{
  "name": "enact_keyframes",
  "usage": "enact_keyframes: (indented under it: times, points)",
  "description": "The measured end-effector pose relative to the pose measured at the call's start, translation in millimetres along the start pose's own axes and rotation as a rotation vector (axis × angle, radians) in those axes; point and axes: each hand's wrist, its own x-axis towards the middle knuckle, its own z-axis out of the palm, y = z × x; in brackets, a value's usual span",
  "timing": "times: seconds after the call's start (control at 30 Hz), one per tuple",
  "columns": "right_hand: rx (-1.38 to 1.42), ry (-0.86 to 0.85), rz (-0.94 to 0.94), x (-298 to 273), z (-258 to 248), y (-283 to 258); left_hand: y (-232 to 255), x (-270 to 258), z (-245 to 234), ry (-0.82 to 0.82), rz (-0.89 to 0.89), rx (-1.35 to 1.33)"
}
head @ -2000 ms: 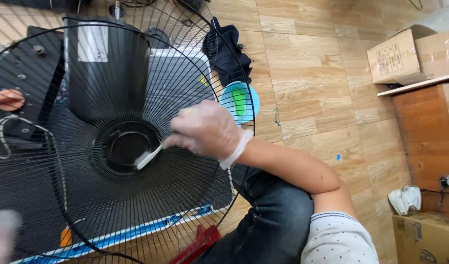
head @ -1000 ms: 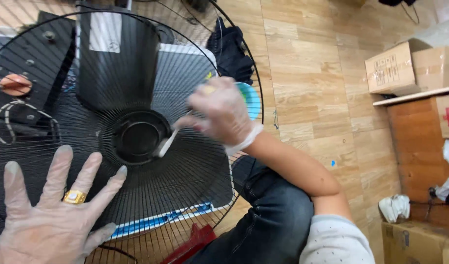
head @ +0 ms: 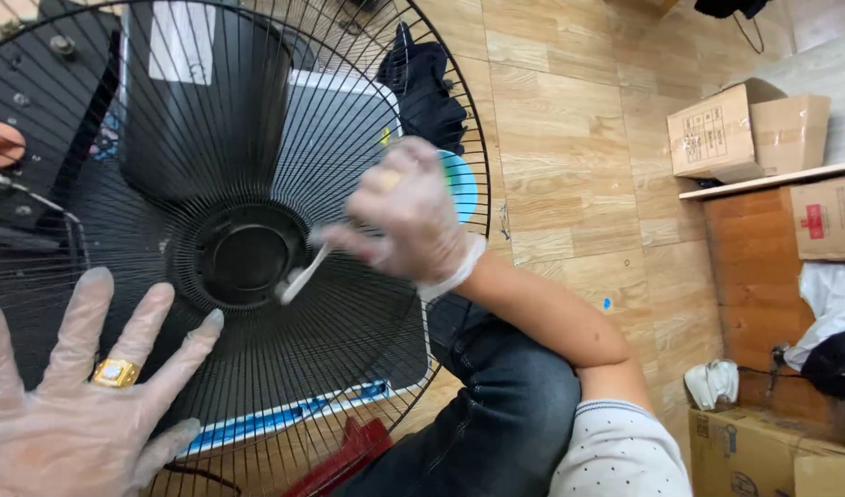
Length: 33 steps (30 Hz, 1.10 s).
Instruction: Cleaning the central hub and spokes of a fan grill using a small brush
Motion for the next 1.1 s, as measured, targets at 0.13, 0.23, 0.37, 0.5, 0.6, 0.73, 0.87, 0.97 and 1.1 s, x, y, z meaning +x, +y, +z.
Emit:
enact_keyframes:
  times: [0.13,0.23,0.37,0.5,0.6,0.73,0.87,0.97,1.1]
  points:
    - [0.157,0.081,-0.069,3.4,-6.0,-10.9,-6.3,-0.3,5.0,0.014,0.049,0.043]
    - [0.115,-0.057,-0.200,2.9,-6.2,-10.1,-2.4,8.3,-2.6,0.003,0.017,-0.001]
    - [0.170,0.043,-0.058,1.8,-6.1,-10.9,2.4,6.5,-23.4,-0.271,0.027,0.680]
    - [0.087,-0.068,-0.133,-4.9,4.6,-14.7,-0.5,14.5,-38.3,-0.337,0.142,0.821]
    - [0.088,0.085,-0.033,1.6,-3.7,-10.7,-1.0,11.9,-39.4,-0.297,0.116,0.723]
    - [0.275,-0.015,-0.106,2.2,-1.0,-15.6,-7.2,5.1,-31.9,-0.265,0.096,0.666]
    - [0.100,0.052,-0.026,-3.0,1.1,-6.9,-6.8,4.5,-31.5,-0.281,0.085,0.618]
    - [0.122,-0.004,-0.080,1.9,2.9,-12.8,-8.8,0.6,-26.6,-0.237,0.070,0.564]
    - [0.065,0.059,0.028,-1.9,3.0,-9.2,-3.3,3.2,-34.5,-0.286,0.092,0.680]
